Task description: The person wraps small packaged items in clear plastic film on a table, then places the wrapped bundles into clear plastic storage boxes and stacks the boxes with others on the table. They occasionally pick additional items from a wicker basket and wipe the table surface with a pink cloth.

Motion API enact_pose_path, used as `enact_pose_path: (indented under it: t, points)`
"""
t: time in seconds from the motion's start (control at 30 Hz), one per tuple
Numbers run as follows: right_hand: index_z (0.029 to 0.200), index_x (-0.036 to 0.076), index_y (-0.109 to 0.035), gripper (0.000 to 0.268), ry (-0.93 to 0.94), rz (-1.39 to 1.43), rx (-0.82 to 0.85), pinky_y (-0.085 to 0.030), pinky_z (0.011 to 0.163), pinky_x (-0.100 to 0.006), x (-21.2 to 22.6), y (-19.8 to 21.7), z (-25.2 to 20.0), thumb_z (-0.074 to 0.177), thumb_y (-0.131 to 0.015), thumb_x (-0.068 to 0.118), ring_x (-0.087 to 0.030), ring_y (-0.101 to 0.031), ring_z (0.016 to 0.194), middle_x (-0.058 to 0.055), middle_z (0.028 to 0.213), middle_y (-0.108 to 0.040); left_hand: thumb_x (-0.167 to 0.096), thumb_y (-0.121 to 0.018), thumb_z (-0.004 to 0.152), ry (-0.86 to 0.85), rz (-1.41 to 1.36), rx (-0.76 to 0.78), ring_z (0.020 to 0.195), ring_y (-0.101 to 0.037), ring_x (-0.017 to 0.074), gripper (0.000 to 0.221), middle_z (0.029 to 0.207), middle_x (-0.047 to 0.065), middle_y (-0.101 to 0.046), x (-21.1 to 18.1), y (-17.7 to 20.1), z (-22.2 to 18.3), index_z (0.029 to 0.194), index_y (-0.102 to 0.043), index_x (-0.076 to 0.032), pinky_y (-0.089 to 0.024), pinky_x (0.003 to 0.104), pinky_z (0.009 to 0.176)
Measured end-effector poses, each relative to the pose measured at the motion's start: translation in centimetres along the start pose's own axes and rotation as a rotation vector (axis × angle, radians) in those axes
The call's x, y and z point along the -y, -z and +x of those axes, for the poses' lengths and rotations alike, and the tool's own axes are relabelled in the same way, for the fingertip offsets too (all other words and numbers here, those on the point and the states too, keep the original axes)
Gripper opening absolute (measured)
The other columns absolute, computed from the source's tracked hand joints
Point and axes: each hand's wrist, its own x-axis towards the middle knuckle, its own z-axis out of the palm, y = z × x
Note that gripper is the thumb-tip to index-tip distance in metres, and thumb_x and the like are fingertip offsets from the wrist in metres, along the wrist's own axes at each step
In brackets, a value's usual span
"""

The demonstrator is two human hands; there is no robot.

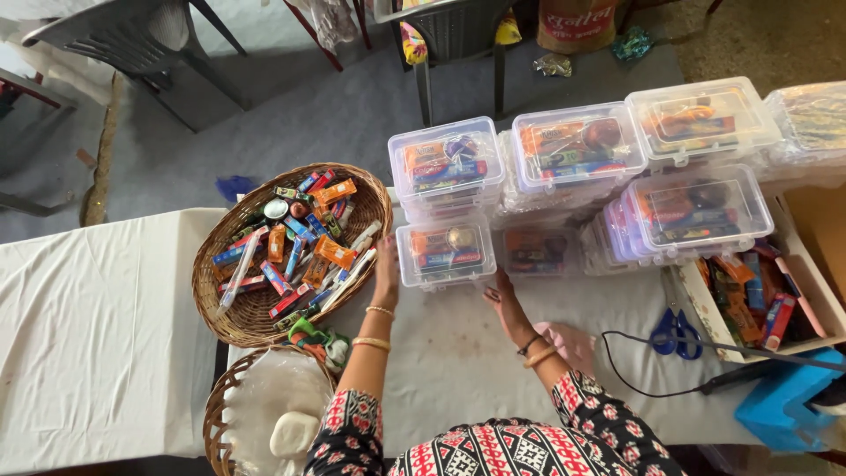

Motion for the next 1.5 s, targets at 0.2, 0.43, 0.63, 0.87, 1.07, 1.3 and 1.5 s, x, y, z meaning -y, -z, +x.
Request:
enact_pose_path:
  t: [0.2,0.43,0.63,0.87,1.07,1.3,1.5]
  points:
    - [0.157,0.012,-0.039,0.072,0.076,-0.118,0.106,-0.038,0.117,-0.042,-2.5,5.8,-3.8,0.103,-0.043,0.060,-0.029,-0.047,0.143,-0.014,0.156,-0.046,-0.048,-0.050,0.104,-0.230,0.249,-0.174,0.102,-0.062,0.0205,0.050,0.114,0.011,-0.066,-8.6,-0.7,-4.6,0.134,-0.057,-0.008,-0.053,0.037,0.088]
    - [0.129,0.022,-0.060,0.052,0.787,-1.540,-0.258,-0.040,0.107,-0.049,5.1,6.5,-14.1,0.080,-0.072,0.036,-0.038,-0.049,0.130,-0.014,0.141,-0.054,-0.034,-0.057,0.106,-0.430,0.223,-0.189,0.099,-0.059,0.0136,0.038,0.112,0.006,-0.063,-5.4,-1.0,-7.9,0.132,-0.054,-0.007,-0.051,0.027,0.082]
    - [0.123,0.009,-0.065,0.043,0.654,-1.476,-0.082,-0.045,0.098,-0.050,5.9,11.2,-16.0,0.080,-0.067,0.012,-0.036,-0.057,0.109,-0.013,0.118,-0.063,-0.023,-0.061,0.103,-0.353,0.353,-0.287,0.092,-0.060,0.0137,0.033,0.108,0.007,-0.065,0.5,-2.1,-13.5,0.131,-0.054,-0.006,-0.052,0.028,0.078]
    - [0.102,0.009,-0.067,0.013,0.699,-1.233,-0.358,-0.049,0.090,-0.046,6.7,11.4,-9.3,0.091,-0.068,0.015,-0.036,-0.062,0.105,-0.015,0.102,-0.067,-0.017,-0.063,0.100,-0.274,0.525,-0.223,0.095,-0.062,0.0175,0.034,0.105,0.008,-0.066,6.7,-1.6,-20.1,0.130,-0.052,-0.006,-0.055,0.032,0.080]
    - [0.117,-0.005,-0.055,0.041,0.537,-0.472,-0.570,-0.049,0.085,-0.040,-2.0,18.9,4.9,0.100,-0.077,0.025,-0.025,-0.057,0.095,-0.012,0.107,-0.059,-0.015,-0.066,0.097,-0.176,0.574,-0.166,0.094,-0.065,0.0180,0.031,0.103,0.008,-0.068,9.3,-0.7,-25.0,0.125,-0.058,-0.004,-0.055,0.033,0.079]
    - [0.098,0.006,-0.050,0.051,0.479,-0.293,-0.886,-0.048,0.073,-0.037,1.1,14.9,6.1,0.071,-0.093,0.012,-0.020,-0.049,0.080,-0.002,0.090,-0.051,-0.009,-0.069,0.092,-0.110,0.573,-0.153,0.092,-0.064,0.0180,0.028,0.103,0.009,-0.067,12.0,1.0,-28.5,0.118,-0.061,-0.003,-0.056,0.033,0.079]
    - [0.105,0.008,-0.056,0.033,0.640,-0.215,-0.653,-0.047,0.085,-0.032,4.1,11.7,-1.2,0.088,-0.085,0.007,-0.012,-0.051,0.096,0.001,0.105,-0.053,-0.009,-0.070,0.091,-0.073,0.613,-0.135,0.092,-0.064,0.0175,0.025,0.107,0.008,-0.067,11.3,0.6,-28.8,0.115,-0.063,-0.005,-0.057,0.033,0.076]
